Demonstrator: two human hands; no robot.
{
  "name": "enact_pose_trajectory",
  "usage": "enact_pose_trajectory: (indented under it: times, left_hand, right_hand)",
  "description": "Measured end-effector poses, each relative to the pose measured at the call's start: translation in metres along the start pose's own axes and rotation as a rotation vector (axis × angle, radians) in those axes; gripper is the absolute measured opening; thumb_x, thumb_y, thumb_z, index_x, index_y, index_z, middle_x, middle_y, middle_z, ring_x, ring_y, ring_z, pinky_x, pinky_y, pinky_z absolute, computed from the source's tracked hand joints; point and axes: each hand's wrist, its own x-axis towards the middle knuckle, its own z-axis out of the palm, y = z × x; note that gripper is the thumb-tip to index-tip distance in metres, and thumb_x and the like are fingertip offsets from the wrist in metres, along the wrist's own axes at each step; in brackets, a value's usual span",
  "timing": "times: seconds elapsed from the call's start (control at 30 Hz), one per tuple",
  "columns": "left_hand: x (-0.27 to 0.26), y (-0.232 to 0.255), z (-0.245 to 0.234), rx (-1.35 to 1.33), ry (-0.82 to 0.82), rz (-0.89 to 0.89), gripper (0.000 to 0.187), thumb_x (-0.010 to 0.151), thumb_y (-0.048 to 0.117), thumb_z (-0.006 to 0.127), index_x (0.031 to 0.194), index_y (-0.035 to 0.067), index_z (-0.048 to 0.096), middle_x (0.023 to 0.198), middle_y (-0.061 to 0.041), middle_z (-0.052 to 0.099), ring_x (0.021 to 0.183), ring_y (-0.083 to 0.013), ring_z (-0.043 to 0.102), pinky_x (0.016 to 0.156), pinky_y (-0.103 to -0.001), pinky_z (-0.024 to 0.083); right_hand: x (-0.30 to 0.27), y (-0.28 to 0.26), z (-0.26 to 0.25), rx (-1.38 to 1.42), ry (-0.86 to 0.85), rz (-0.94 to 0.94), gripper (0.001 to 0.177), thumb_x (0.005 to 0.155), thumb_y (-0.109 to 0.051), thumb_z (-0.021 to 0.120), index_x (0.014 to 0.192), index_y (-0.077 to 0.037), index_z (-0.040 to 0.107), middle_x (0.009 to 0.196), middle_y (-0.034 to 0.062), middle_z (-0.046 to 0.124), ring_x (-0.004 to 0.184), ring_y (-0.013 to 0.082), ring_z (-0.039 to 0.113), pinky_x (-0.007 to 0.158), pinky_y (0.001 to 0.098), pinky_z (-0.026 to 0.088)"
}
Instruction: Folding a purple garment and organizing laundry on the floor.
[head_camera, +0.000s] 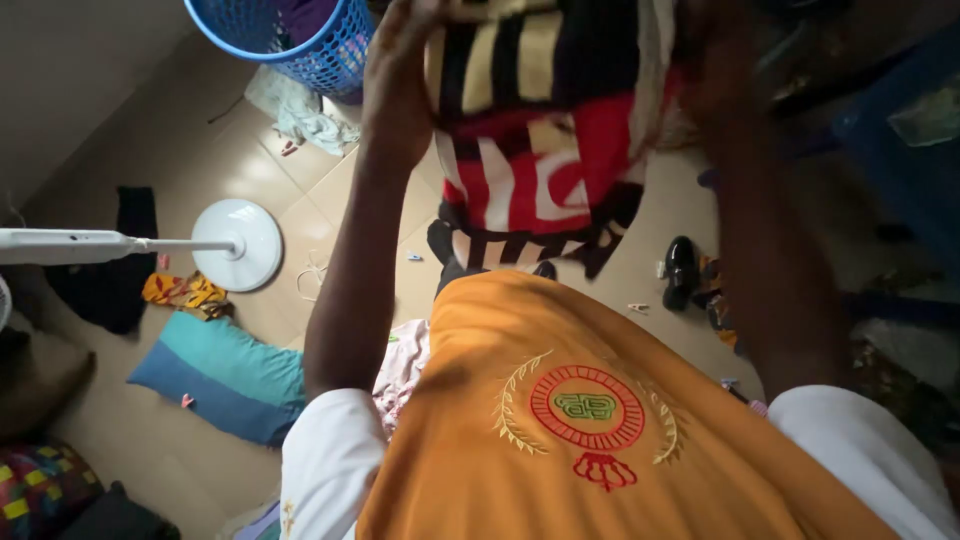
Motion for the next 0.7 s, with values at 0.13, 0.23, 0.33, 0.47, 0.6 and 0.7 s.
enact_pose_trajectory:
  times: [0.13, 0.23, 0.33, 0.47, 0.6, 0.7]
  left_hand:
    - [-0.023, -0.072, -0.049, -0.159, -0.028, -0.122, 0.07, 0.11, 0.044, 0.047, 0.166, 0.014, 0.016, 0.17, -0.007, 0.028, 0.147, -0.0213, 0.054, 0.116, -0.036, 0.055]
    - [-0.077, -0.141, -0.09, -0.036, 0.071, -0.332, 0.065, 0.102, 0.039, 0.052, 0.151, 0.015, 0.017, 0.15, -0.003, 0.031, 0.128, -0.023, 0.058, 0.101, -0.039, 0.058]
    - [-0.109, -0.175, -0.113, -0.02, 0.214, -0.786, 0.036, 0.088, 0.016, 0.073, 0.118, -0.003, 0.066, 0.097, -0.009, 0.077, 0.083, -0.0214, 0.077, 0.073, -0.038, 0.064]
    - [-0.105, -0.147, -0.096, 0.125, 0.241, -0.508, 0.023, 0.089, 0.008, 0.074, 0.106, -0.008, 0.072, 0.092, -0.011, 0.075, 0.078, -0.0179, 0.071, 0.071, -0.031, 0.058]
    - [-0.079, -0.102, -0.068, 0.211, 0.358, -0.43, 0.032, 0.083, -0.001, 0.076, 0.111, -0.012, 0.066, 0.095, -0.016, 0.074, 0.08, -0.021, 0.073, 0.073, -0.032, 0.061]
    - [-0.073, -0.108, -0.074, 0.409, 0.412, -0.332, 0.064, 0.069, -0.013, 0.075, 0.126, -0.008, 0.046, 0.109, -0.015, 0.067, 0.09, -0.0191, 0.074, 0.073, -0.032, 0.066]
  right_hand:
    - [-0.002, 0.063, 0.023, 0.228, -0.021, 0.142, 0.035, 0.095, -0.008, 0.071, 0.128, 0.001, 0.062, 0.114, 0.0115, 0.072, 0.104, 0.0231, 0.072, 0.092, 0.0394, 0.059]
    - [-0.005, 0.098, 0.037, 0.392, -0.05, 0.26, 0.034, 0.093, -0.006, 0.071, 0.126, 0.002, 0.063, 0.113, 0.0111, 0.072, 0.102, 0.0228, 0.072, 0.091, 0.0385, 0.058]
    - [-0.017, 0.138, 0.025, 0.565, -0.075, 0.377, 0.033, 0.091, -0.004, 0.072, 0.123, 0.003, 0.065, 0.112, 0.0108, 0.072, 0.101, 0.0225, 0.071, 0.091, 0.0376, 0.058]
    - [0.019, 0.121, 0.039, 0.717, -0.075, 0.481, 0.03, 0.086, -0.001, 0.071, 0.116, 0.004, 0.068, 0.106, 0.0111, 0.073, 0.095, 0.0231, 0.072, 0.088, 0.0371, 0.059]
    - [0.034, 0.077, 0.04, 0.643, 0.012, 0.357, 0.037, 0.079, 0.005, 0.072, 0.116, 0.004, 0.069, 0.105, 0.0108, 0.075, 0.095, 0.0216, 0.074, 0.091, 0.0337, 0.06]
    - [0.037, 0.093, 0.044, 0.498, 0.136, 0.212, 0.055, 0.076, 0.012, 0.079, 0.126, 0.005, 0.056, 0.116, 0.0129, 0.069, 0.104, 0.022, 0.073, 0.096, 0.0379, 0.061]
